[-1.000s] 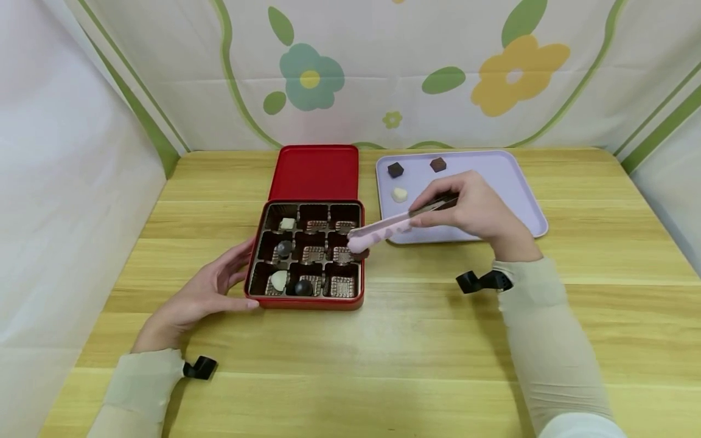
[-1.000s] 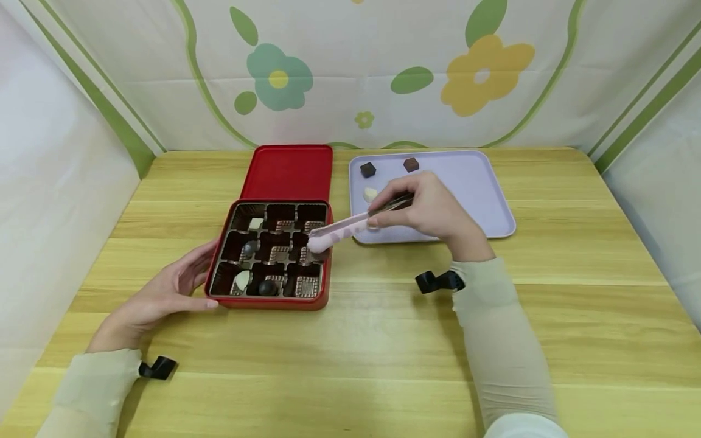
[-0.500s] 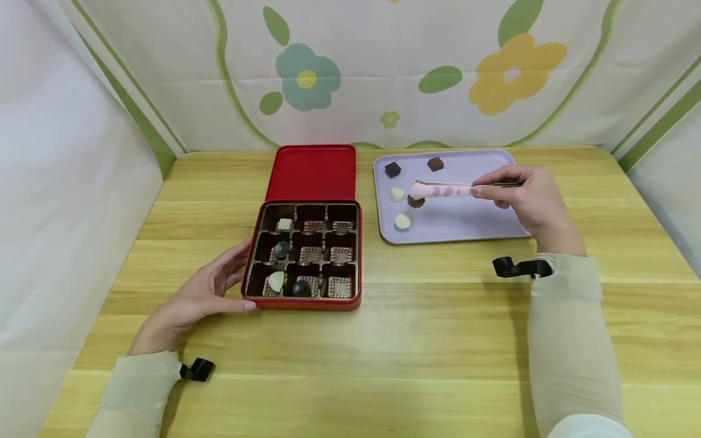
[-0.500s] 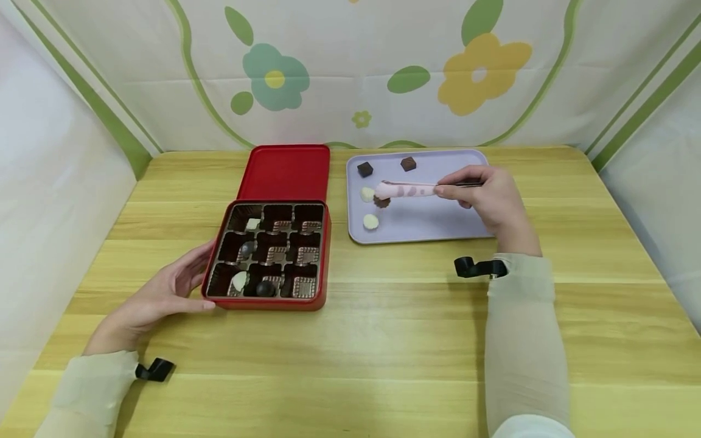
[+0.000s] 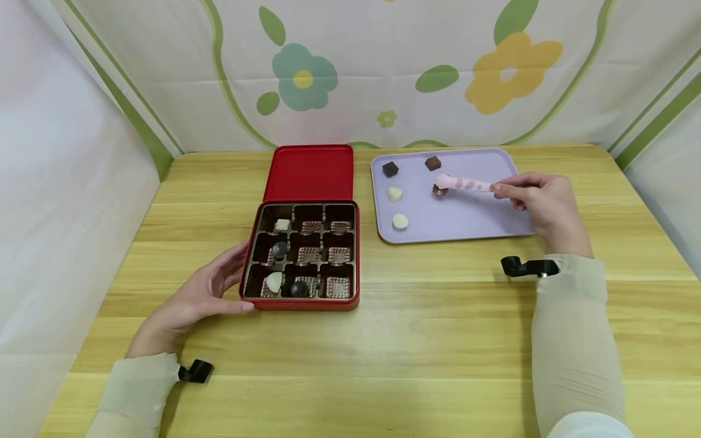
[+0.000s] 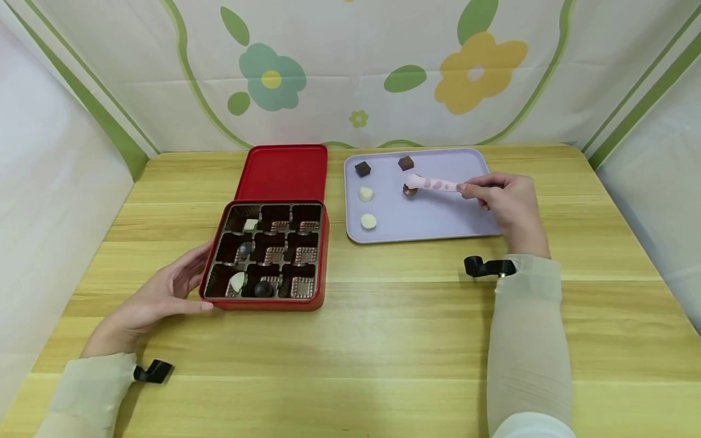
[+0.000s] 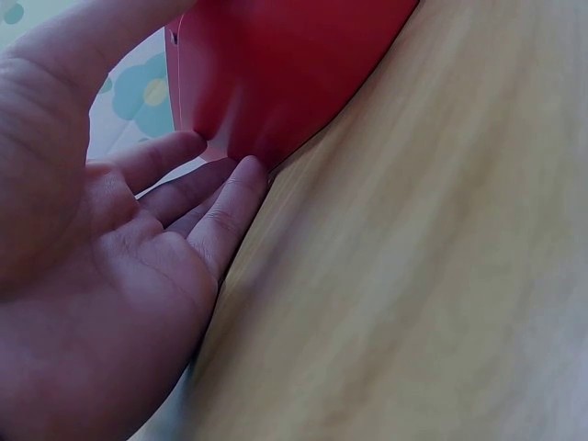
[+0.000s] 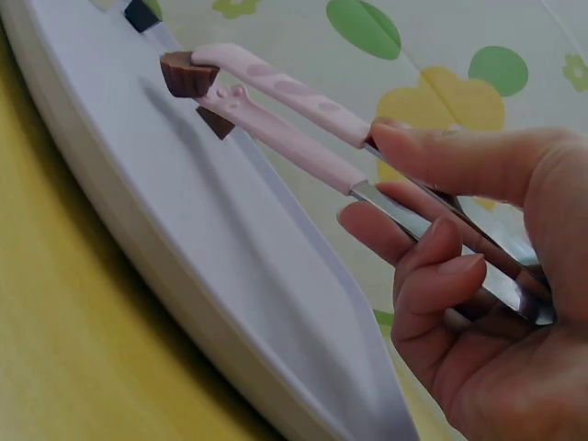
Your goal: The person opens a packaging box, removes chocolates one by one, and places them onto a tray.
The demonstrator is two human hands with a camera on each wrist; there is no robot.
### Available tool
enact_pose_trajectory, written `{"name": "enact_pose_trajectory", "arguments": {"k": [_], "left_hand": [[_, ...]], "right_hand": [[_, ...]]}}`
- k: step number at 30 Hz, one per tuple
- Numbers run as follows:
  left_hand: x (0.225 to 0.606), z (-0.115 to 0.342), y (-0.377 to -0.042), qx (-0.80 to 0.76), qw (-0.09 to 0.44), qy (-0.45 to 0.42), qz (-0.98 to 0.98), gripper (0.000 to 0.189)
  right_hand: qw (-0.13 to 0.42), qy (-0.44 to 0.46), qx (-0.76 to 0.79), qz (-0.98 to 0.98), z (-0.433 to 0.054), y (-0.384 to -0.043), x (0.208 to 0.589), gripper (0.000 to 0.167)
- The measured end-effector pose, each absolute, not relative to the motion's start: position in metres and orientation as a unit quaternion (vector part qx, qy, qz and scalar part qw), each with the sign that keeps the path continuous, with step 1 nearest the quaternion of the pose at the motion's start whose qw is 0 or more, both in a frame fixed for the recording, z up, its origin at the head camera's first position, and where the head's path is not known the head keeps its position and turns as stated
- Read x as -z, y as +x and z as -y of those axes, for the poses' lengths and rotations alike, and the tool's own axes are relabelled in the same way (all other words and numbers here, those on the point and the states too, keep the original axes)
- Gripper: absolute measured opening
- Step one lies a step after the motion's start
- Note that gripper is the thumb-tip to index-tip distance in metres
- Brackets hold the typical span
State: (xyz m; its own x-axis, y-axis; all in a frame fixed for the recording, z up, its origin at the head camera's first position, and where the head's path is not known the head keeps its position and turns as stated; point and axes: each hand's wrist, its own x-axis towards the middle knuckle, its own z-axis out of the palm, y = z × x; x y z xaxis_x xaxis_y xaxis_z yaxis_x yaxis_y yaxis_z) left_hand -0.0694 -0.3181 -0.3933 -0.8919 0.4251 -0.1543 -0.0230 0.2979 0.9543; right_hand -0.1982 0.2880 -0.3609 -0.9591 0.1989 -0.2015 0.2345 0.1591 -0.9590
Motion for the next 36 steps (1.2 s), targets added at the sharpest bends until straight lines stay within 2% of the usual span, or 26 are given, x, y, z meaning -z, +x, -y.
{"name": "enact_pose_trajectory", "arguments": {"k": [36], "left_hand": [[0.3917, 0.3185, -0.0696, -0.578, 0.198, 0.125, -0.781, 0.110]], "right_hand": [[-0.001, 0.176, 0.615, -0.769, -0.2969, -0.1987, 0.3638, 0.011]]}}
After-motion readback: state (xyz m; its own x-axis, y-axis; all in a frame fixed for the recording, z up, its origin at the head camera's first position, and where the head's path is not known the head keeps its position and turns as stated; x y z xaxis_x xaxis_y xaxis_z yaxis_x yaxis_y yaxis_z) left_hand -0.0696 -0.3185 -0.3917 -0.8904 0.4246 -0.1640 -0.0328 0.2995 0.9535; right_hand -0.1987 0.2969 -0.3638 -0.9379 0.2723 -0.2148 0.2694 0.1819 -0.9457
